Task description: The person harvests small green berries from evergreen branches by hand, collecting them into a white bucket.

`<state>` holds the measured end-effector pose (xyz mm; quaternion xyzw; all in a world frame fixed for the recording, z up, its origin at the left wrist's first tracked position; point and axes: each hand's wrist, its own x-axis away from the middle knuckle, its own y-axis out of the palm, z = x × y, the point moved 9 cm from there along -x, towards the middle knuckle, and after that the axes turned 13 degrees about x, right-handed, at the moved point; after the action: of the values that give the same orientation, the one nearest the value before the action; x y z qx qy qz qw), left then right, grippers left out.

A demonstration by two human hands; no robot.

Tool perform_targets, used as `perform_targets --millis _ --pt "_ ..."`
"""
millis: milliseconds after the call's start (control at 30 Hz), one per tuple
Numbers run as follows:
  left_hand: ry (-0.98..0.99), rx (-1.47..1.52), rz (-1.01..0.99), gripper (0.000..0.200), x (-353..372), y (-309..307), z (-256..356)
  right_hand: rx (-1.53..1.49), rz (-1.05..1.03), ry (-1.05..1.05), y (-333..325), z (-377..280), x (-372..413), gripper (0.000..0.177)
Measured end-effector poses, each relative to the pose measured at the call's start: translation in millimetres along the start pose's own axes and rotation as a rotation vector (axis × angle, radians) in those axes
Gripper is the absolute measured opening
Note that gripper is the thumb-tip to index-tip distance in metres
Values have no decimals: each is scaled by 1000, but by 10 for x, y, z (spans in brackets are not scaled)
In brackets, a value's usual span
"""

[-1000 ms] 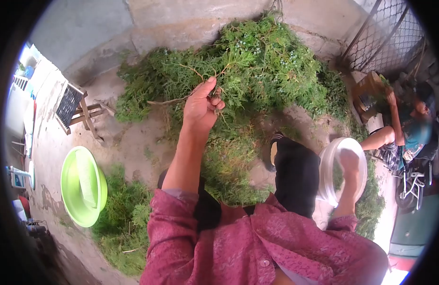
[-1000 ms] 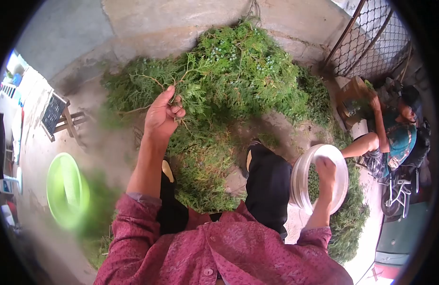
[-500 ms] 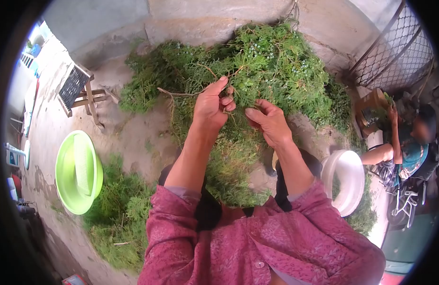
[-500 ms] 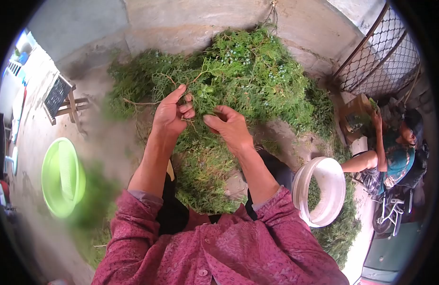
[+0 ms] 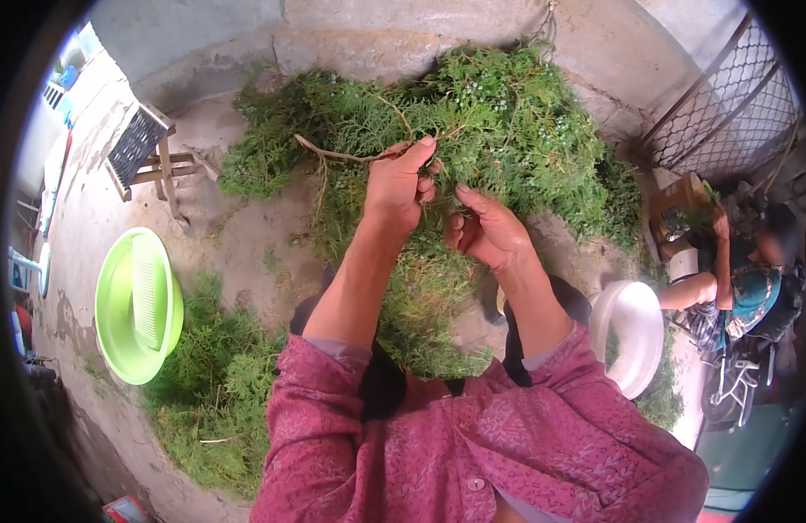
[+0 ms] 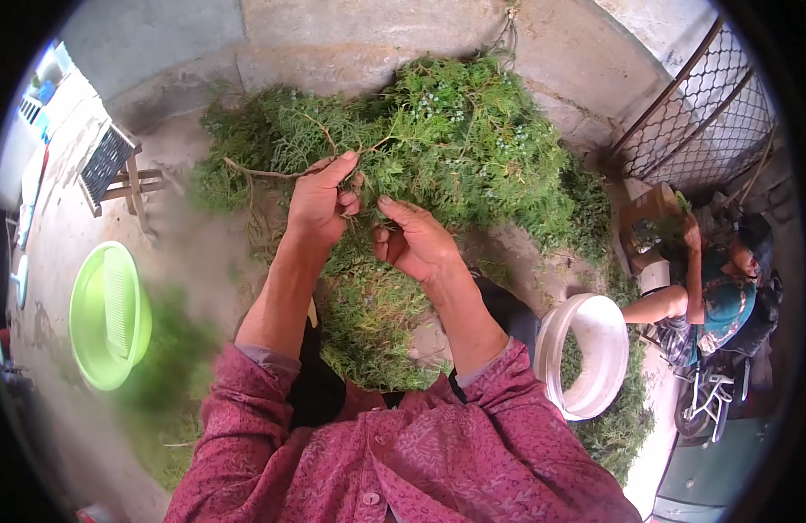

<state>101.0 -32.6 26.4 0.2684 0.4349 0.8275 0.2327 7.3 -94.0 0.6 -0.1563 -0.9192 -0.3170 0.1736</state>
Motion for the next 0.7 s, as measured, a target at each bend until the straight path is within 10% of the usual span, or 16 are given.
perform_targets --millis 467,700 --pt "28 46 88 16 -91 -154 138 -26 -317 375 157 666 536 21" --pt "-123 -69 97 17 -33 -116 -16 183 106 -214 -515 -296 484 13"
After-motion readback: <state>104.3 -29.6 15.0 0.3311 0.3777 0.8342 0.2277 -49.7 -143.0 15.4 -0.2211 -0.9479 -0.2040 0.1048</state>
